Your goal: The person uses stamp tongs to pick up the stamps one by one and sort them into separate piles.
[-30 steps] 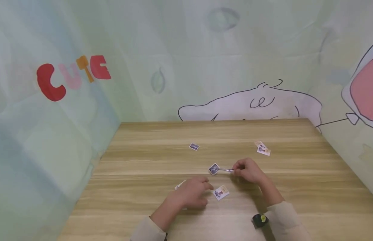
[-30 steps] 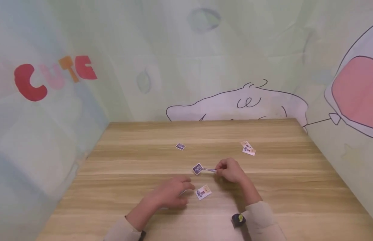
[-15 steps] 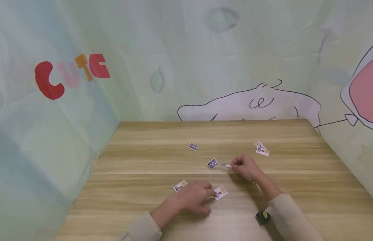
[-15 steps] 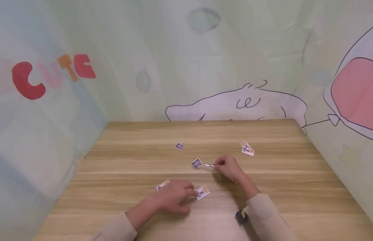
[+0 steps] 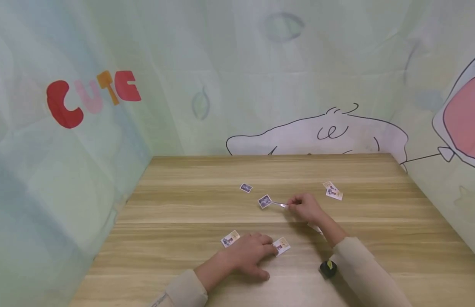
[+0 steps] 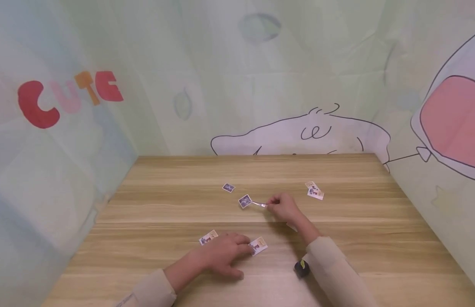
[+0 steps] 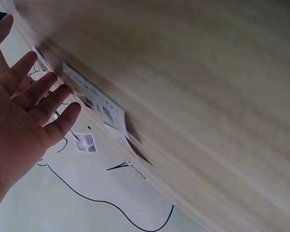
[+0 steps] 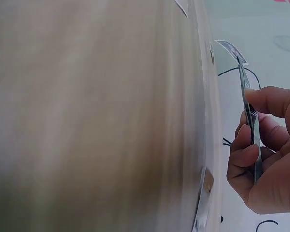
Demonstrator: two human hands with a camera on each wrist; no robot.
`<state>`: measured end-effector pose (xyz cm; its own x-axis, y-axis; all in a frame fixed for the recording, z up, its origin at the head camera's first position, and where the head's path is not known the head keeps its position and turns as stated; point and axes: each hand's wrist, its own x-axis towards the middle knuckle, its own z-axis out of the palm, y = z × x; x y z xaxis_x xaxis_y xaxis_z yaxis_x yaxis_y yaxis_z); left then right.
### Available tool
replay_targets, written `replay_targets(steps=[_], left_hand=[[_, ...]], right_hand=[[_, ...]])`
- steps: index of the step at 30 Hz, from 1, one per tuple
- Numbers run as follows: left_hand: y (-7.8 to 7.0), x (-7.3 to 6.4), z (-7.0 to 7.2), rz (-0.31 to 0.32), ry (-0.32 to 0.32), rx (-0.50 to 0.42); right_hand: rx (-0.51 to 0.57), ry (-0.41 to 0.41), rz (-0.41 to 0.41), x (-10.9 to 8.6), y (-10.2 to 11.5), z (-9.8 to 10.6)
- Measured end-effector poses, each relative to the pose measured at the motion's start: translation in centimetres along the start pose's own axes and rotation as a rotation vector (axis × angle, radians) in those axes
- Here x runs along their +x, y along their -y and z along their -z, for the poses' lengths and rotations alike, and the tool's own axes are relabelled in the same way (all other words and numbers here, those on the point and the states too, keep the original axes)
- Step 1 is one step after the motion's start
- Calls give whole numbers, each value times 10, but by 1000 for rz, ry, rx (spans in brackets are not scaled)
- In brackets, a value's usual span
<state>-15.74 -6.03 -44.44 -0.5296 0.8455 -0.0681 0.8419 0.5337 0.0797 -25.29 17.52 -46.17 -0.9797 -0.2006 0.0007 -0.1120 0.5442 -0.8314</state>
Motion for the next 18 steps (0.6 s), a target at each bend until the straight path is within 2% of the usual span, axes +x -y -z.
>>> replay_targets(steps=[4,10,18], left_hand=[[-2,0,1,24,34,-11],[-1,0,2,56,36,-2],[0,-2,-1,90,34,-13]], right_hand=[[17,-4,-12,8,2,-3],[31,12,-13,20,8,-6],[59,-1,-55,29,8,-14]])
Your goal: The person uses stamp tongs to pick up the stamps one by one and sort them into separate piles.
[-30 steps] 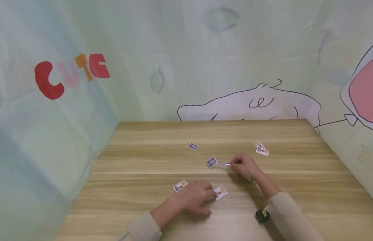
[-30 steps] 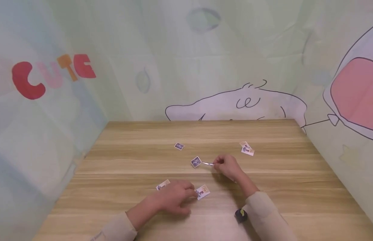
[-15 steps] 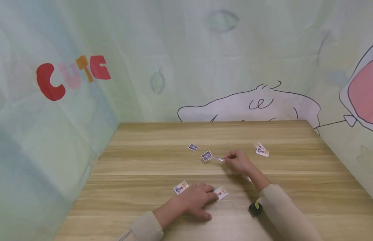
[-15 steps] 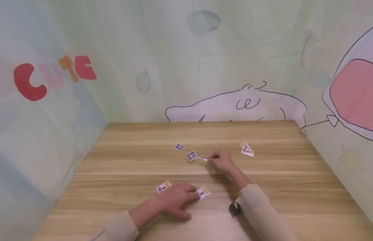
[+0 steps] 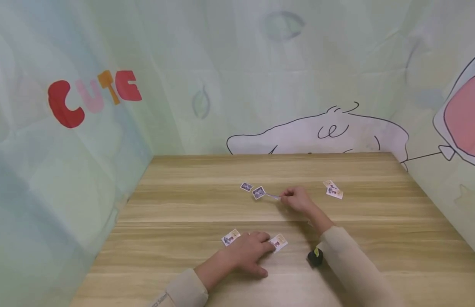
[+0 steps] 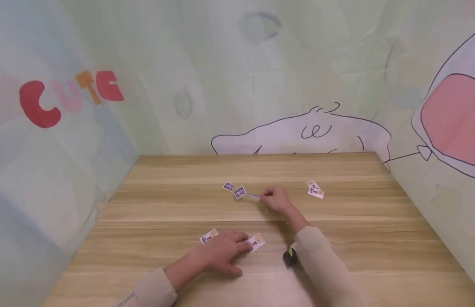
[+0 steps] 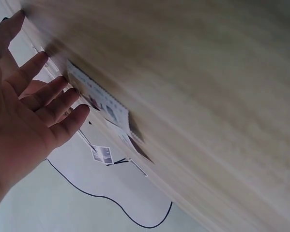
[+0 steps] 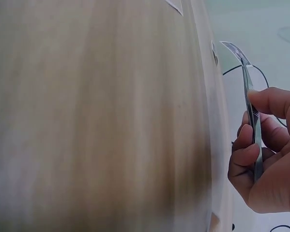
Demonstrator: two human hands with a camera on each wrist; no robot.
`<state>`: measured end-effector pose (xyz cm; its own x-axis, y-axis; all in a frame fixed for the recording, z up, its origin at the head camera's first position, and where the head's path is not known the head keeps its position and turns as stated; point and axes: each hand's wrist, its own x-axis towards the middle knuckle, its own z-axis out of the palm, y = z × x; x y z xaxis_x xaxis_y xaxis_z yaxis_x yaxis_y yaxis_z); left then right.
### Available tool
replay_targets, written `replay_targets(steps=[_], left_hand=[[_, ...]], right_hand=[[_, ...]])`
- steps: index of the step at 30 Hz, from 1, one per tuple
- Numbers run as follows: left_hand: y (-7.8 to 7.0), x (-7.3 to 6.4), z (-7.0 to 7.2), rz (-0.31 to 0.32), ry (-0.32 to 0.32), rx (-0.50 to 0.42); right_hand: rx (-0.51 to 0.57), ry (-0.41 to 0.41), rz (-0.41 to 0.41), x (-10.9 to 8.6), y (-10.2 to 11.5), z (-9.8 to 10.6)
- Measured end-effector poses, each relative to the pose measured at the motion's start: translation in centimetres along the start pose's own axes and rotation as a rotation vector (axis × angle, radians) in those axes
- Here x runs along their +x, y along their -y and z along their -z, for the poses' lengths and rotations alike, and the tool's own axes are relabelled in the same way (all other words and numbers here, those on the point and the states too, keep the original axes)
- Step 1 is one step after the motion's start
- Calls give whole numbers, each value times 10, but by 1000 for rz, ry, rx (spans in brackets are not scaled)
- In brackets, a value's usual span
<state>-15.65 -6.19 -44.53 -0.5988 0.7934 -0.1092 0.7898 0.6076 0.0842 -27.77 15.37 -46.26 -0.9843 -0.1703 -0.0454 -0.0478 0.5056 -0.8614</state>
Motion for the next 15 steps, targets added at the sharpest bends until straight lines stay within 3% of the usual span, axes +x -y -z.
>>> replay_targets(steps=[11,15], left_hand=[[0,0,1,10,6,-6],[-1,1,1,14,13,-19]], right_hand=[[19,-15,-41,16,-2,-12],[5,-28,-9,21,-1,-15]])
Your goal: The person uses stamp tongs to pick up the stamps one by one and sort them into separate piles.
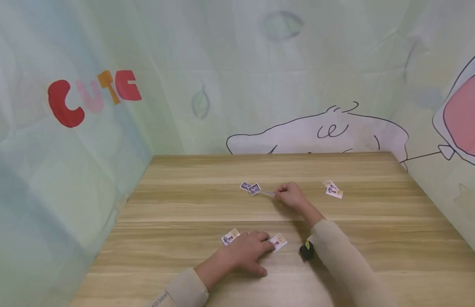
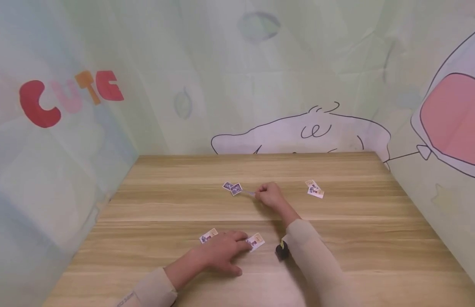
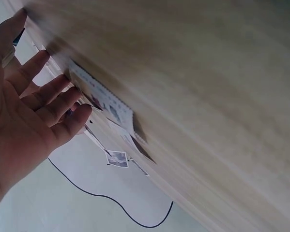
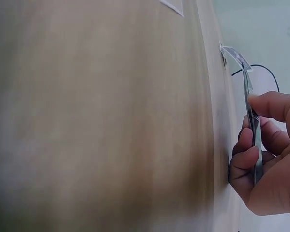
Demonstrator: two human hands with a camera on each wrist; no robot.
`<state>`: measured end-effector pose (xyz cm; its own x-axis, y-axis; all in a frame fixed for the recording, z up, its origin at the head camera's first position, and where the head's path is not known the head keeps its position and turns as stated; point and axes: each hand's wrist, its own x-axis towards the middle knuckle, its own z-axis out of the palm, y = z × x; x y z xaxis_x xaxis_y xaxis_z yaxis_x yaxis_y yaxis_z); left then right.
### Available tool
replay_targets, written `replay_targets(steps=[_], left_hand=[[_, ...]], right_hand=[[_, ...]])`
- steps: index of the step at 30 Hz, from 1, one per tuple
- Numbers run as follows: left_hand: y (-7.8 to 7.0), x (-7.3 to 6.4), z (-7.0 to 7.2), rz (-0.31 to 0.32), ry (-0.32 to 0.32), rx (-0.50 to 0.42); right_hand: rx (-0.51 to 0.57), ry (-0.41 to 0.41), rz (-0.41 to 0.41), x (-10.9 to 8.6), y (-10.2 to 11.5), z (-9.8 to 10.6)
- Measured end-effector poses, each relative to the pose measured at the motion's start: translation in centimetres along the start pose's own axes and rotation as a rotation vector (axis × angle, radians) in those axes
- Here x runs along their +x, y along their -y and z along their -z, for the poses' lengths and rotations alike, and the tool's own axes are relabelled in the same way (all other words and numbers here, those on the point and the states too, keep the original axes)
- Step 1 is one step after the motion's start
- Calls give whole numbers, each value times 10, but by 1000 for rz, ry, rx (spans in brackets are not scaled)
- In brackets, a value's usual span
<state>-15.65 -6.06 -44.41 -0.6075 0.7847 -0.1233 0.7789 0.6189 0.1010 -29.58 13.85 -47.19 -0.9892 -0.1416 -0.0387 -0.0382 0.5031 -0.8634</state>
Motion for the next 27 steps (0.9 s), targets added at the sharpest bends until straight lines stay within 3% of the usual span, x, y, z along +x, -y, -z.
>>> replay_targets(steps=[27], left_hand=[[1,1,0,10,-4,-23]], right_hand=[[-91,-34,-70,13,7,-3]])
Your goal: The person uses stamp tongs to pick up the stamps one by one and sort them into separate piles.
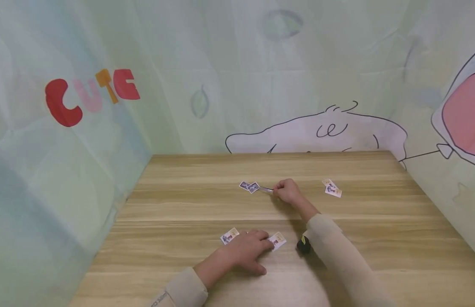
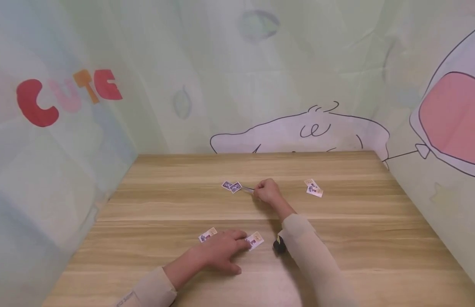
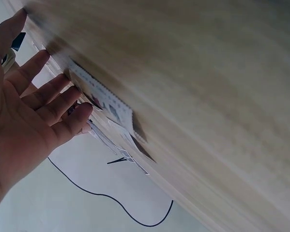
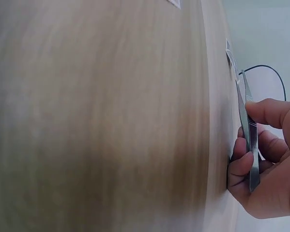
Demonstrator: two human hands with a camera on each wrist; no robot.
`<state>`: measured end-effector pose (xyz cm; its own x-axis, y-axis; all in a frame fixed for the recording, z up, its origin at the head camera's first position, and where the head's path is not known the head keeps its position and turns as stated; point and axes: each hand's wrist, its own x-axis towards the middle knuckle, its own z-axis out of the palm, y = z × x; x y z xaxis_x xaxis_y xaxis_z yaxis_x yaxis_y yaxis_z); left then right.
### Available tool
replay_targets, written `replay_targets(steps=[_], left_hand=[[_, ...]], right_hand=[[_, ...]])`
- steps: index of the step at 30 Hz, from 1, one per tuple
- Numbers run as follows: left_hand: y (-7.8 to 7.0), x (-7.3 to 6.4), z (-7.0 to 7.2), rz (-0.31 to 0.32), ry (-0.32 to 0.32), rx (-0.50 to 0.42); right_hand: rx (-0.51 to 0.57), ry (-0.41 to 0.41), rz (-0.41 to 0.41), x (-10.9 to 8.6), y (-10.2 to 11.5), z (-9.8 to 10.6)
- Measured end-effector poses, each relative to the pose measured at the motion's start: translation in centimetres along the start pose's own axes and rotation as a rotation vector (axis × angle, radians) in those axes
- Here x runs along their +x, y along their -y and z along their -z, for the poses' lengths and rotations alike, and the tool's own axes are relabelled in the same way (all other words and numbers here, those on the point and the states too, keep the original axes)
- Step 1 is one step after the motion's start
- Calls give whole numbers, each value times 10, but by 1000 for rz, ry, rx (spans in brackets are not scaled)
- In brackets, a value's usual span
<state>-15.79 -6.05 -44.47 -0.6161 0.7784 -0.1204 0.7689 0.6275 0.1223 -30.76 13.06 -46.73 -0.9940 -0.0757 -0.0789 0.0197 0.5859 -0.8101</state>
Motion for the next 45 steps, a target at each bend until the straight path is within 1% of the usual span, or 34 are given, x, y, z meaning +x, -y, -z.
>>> replay_targets(steps=[4,10,14,16,23,30,32,36,45], left_hand=[[-1,0,1,-2,5,-3],[-3,2,4,-8,-1,10],[-4,2,7,7,11,21],[-3,2,7,10,17,24],[-4,2,7,-1,7,28],[-5,3,6,0,-9,40],[-4,3,5,0,-12,44],[-5,2,6,5,-9,30],[-5,1,6,5,-9,5]], right_hand=[[-11,5,6,-3,0,2],[-77,-25,34,-16,2,17],[-105,-9,72,-25,4,25],[-105,-2,90,-29,4,27],[-45,9,156,-48,-3,32],[17,57,187,-73,-9,39],[11,72,205,-79,-13,42],[-14,102,211,-87,-21,47],[-60,115,227,-99,-26,55]])
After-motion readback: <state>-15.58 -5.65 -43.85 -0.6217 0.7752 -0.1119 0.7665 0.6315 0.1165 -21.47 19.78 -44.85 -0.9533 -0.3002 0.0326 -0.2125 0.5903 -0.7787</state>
